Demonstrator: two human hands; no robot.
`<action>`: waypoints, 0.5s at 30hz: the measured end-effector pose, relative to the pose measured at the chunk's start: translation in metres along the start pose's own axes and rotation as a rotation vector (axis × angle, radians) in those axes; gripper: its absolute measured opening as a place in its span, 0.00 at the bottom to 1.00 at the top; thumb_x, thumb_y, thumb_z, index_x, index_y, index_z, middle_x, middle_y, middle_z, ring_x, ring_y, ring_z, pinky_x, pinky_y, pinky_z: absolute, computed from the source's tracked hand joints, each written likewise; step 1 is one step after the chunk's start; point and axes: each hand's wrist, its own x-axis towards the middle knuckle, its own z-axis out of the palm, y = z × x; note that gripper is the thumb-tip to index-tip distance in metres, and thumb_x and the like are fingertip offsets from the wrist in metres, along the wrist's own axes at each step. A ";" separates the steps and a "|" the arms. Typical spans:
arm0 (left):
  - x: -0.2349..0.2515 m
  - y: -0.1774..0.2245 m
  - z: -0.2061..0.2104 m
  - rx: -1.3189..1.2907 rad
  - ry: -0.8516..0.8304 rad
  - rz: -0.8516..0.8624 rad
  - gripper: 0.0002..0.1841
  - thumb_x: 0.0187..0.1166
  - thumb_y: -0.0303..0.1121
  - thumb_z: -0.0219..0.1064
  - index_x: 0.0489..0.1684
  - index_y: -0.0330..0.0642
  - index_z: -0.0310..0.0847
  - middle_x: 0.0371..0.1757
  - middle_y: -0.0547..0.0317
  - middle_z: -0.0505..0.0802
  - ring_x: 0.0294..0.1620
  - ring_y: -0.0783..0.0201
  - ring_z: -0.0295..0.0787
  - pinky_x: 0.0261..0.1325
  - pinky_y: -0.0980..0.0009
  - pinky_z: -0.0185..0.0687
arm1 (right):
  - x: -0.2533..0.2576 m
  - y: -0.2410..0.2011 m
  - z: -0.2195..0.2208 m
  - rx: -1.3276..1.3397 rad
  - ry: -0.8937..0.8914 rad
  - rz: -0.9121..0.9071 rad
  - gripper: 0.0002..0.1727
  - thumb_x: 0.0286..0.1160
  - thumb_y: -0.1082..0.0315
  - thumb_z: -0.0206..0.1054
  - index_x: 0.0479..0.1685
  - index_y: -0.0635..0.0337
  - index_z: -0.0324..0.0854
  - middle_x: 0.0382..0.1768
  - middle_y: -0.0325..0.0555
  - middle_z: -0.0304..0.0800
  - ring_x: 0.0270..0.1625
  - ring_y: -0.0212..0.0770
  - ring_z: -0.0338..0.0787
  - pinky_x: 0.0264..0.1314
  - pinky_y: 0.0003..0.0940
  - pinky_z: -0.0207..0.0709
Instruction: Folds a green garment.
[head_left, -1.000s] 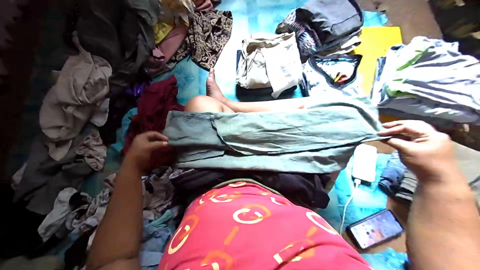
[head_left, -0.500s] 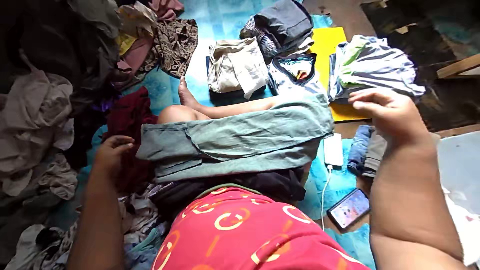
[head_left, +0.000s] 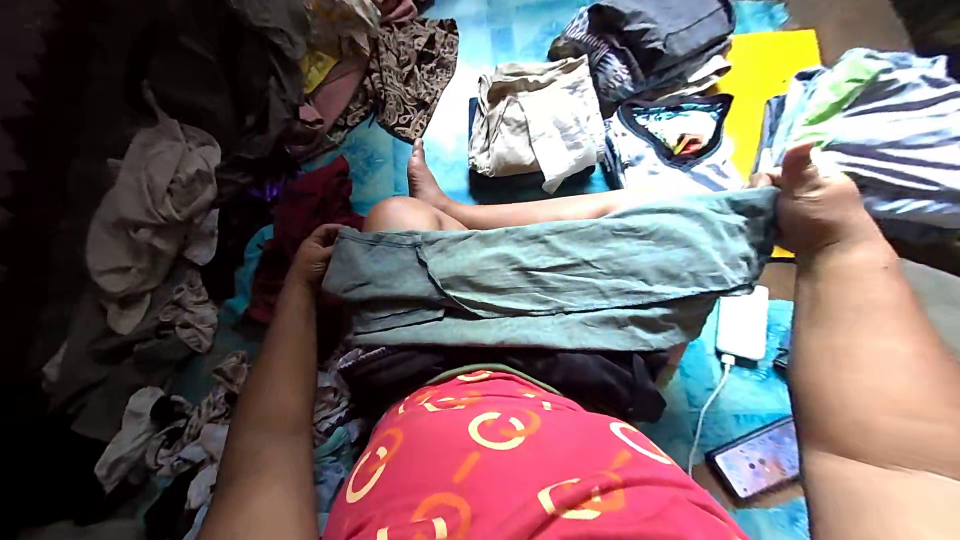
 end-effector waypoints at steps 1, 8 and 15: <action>-0.001 0.004 0.001 0.019 0.046 0.012 0.14 0.74 0.18 0.59 0.51 0.44 0.82 0.45 0.69 0.94 0.45 0.77 0.90 0.52 0.76 0.88 | -0.005 -0.005 -0.007 -0.074 0.037 -0.028 0.34 0.80 0.24 0.40 0.21 0.39 0.69 0.14 0.21 0.72 0.18 0.19 0.74 0.25 0.24 0.75; -0.007 0.019 -0.006 -0.180 0.096 0.218 0.18 0.70 0.22 0.54 0.29 0.65 0.82 0.34 0.81 0.92 0.36 0.83 0.87 0.40 0.80 0.85 | -0.033 -0.028 -0.039 -0.519 0.233 0.183 0.57 0.72 0.17 0.44 0.48 0.77 0.79 0.46 0.77 0.83 0.51 0.69 0.84 0.54 0.77 0.69; -0.008 0.038 0.016 0.398 0.281 -0.115 0.20 0.79 0.22 0.59 0.70 0.37 0.75 0.62 0.50 0.87 0.53 0.66 0.86 0.55 0.65 0.85 | -0.023 0.031 -0.013 -0.336 0.243 0.249 0.47 0.83 0.28 0.46 0.64 0.70 0.79 0.62 0.72 0.83 0.67 0.67 0.82 0.68 0.73 0.69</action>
